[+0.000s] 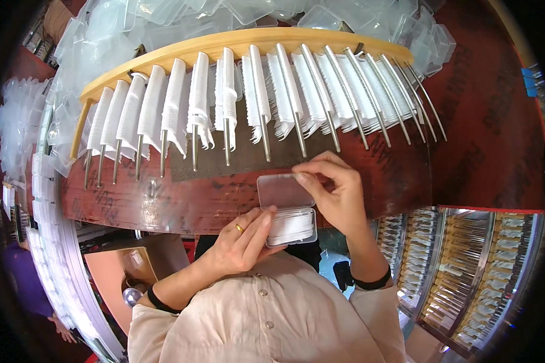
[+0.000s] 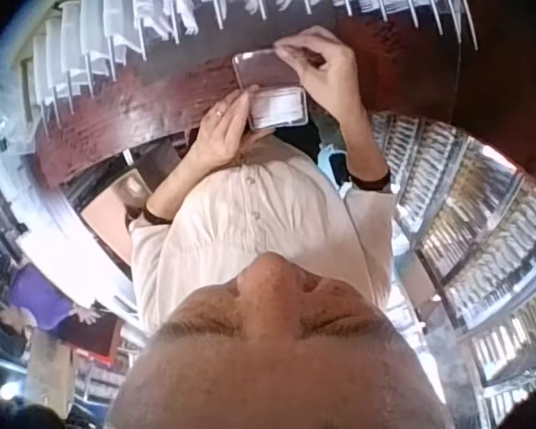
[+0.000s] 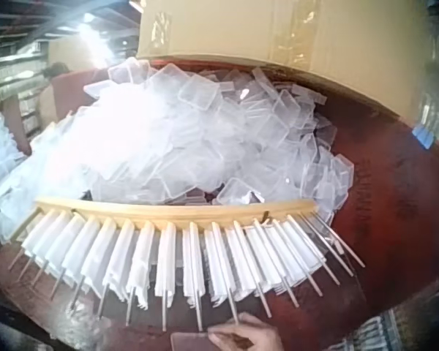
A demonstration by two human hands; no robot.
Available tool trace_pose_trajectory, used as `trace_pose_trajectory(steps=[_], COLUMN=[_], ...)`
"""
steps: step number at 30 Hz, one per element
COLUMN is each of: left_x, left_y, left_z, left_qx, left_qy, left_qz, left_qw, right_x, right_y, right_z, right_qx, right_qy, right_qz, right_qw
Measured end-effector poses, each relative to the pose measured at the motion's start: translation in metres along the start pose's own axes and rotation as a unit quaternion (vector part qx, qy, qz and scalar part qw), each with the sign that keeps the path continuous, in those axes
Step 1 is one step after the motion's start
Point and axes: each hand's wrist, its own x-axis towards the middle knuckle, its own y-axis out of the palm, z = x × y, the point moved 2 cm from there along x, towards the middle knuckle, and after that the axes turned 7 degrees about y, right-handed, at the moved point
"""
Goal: Sorting and packing plastic parts into small plastic containers on an assembly line.
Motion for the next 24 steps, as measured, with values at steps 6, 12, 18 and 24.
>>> trace_pose_trajectory(steps=[6, 12, 18, 24], left_x=[-0.018, -0.007, 0.038, -0.013], left_y=[-0.001, -0.005, -0.016, -0.046], left_z=[0.002, 0.002, -0.014, 0.006], left_qx=[-0.041, 0.008, 0.177, 0.176], left_qy=[-0.009, 0.036, 0.009, -0.032], left_qz=[-0.139, 0.017, 0.016, -0.113], left_qw=[0.989, 0.999, 0.984, 0.977], right_x=[-0.057, -0.083, -0.068, 0.03], right_y=[-0.003, 0.008, -0.004, -0.108], right_z=[0.002, -0.037, -0.024, -0.028], right_qx=[-0.057, -0.369, -0.348, -0.399], right_qy=[-0.167, -0.531, -0.488, -0.082], right_qz=[0.154, 0.035, 0.047, -0.072], right_qw=[0.972, 0.762, 0.799, 0.911])
